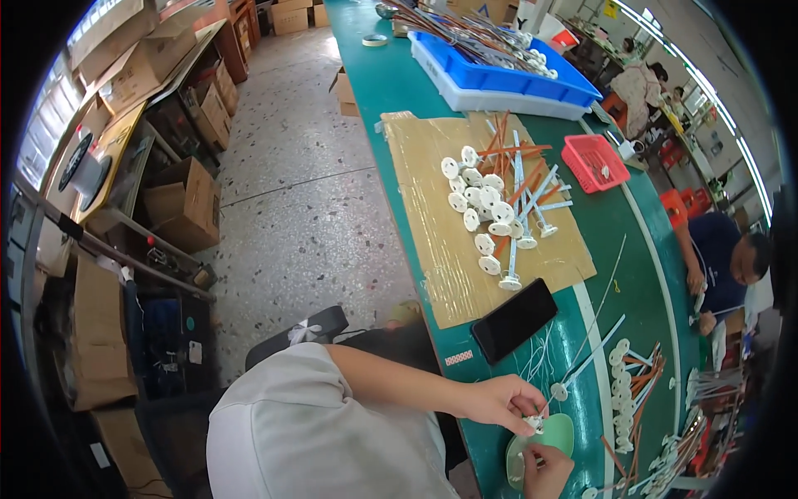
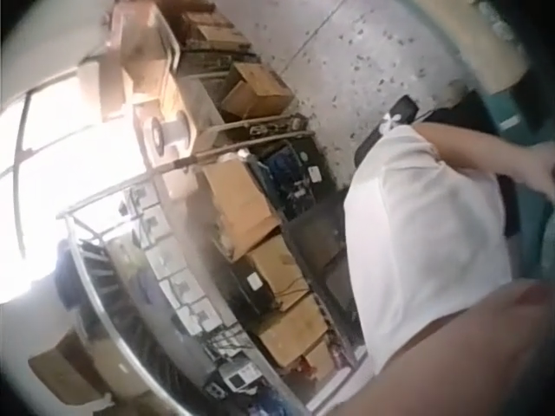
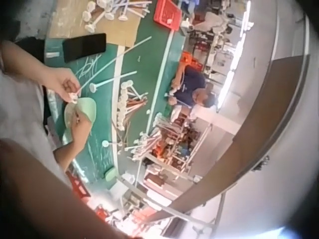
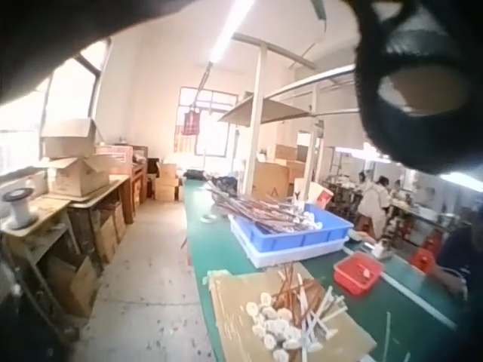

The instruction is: Assembling LED light strips by attaching them to plastic bases and connecting wires.

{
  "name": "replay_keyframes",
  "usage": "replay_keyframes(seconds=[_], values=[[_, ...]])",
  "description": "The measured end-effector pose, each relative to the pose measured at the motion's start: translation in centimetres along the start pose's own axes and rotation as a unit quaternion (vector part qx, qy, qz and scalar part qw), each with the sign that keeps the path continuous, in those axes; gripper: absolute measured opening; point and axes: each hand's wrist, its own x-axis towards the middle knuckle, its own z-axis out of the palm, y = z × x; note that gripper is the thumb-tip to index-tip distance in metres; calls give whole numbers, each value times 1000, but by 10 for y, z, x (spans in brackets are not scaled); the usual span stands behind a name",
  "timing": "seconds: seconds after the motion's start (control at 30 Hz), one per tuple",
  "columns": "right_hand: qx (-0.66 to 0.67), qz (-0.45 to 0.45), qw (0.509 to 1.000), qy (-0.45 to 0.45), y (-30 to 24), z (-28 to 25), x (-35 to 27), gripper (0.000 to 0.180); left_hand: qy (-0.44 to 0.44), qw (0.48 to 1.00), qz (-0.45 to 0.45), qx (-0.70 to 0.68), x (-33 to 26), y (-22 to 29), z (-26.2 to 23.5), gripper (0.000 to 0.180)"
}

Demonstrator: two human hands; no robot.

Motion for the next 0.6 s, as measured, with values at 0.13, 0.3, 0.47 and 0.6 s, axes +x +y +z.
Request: replay_keyframes(seconds=[0.13,0.3,0.47,0.6], values=[[45,-50,995,71,-6,2,-4,17,-5,1000,14,18,-4,4,1,34],[14,0,985,170,-28,3,-9,19,-13,999,34,34,-22,9,-1,35],[-2,44,978,206,-36,6,-18,20,11,999,16,46,-35,7,-6,36],[-7,57,975,213,-41,8,-19,18,23,999,35,33,-48,19,-2,32]])
